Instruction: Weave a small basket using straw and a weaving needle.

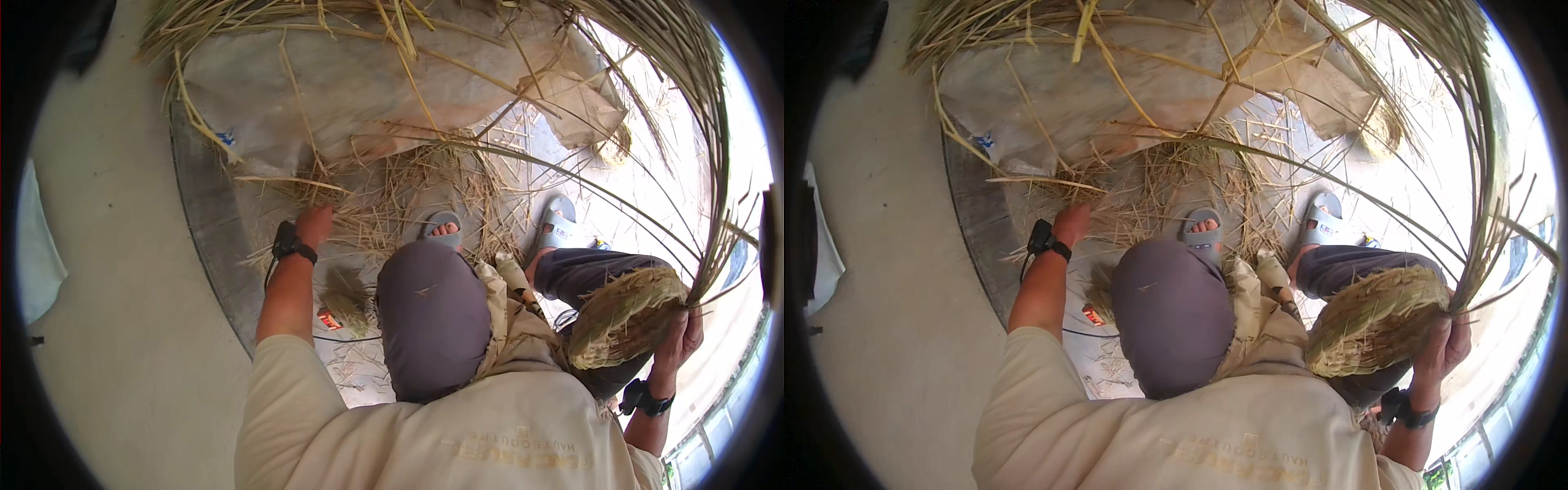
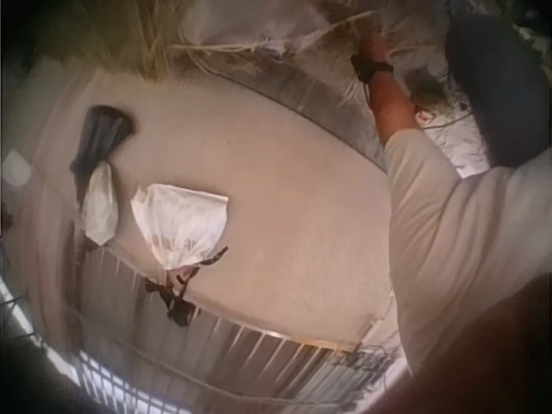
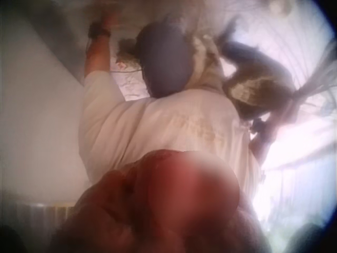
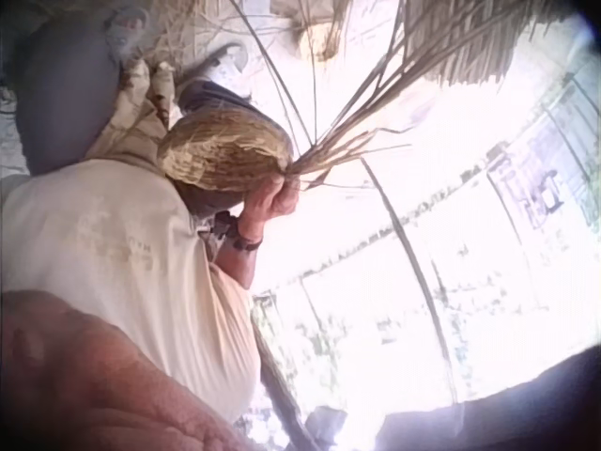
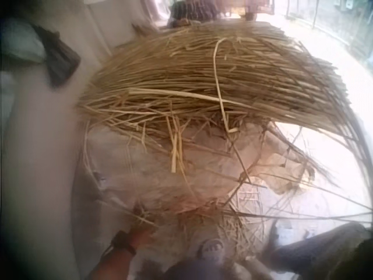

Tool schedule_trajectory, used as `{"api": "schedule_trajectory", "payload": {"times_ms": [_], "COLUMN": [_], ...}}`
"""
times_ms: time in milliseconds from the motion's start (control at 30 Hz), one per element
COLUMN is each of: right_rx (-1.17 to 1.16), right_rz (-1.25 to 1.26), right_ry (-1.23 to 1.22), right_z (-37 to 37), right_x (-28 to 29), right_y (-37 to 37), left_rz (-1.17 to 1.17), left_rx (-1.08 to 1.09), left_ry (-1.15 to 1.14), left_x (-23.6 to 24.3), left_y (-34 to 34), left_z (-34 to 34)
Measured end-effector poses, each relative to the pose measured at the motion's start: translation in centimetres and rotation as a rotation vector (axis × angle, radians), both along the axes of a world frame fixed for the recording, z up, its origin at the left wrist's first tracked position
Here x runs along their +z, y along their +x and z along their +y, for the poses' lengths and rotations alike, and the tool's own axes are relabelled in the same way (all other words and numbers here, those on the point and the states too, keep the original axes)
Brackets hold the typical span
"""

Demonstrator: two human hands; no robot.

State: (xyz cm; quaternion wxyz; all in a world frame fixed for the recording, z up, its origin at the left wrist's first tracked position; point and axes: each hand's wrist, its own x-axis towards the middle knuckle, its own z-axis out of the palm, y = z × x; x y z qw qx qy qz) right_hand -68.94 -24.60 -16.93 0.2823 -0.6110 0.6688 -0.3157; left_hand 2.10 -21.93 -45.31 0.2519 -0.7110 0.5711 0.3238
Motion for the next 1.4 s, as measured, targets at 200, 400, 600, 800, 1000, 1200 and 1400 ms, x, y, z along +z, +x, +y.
{"api": "schedule_trajectory", "payload": {"times_ms": [200,400,600,800,1000,1200,1400], "right_rx": [0.079,0.118,0.190,0.536,0.891,1.018,0.994], "right_rz": [0.055,-0.035,-0.170,-0.093,0.206,0.431,0.049], "right_ry": [-0.031,-0.028,-0.030,-0.092,-0.332,-0.140,-0.141], "right_z": [-1.0,-2.2,-3.0,-3.1,-2.4,-3.2,-2.7], "right_x": [0.2,0.9,1.2,5.9,8.4,4.0,1.3], "right_y": [0.0,2.4,4.3,10.0,12.8,14.5,13.7], "left_rz": [-0.076,-0.036,0.135,0.226,0.267,0.327,0.436], "left_rx": [-0.017,0.220,0.443,0.663,0.694,0.479,0.301], "left_ry": [-0.144,-0.353,-0.763,-1.050,-1.002,-1.092,-1.041], "left_x": [4.1,9.9,19.3,30.8,37.9,39.4,39.5], "left_y": [1.9,3.5,4.0,-3.9,-10.9,-19.7,-24.7], "left_z": [2.6,5.7,10.6,13.9,16.8,18.0,16.6]}}
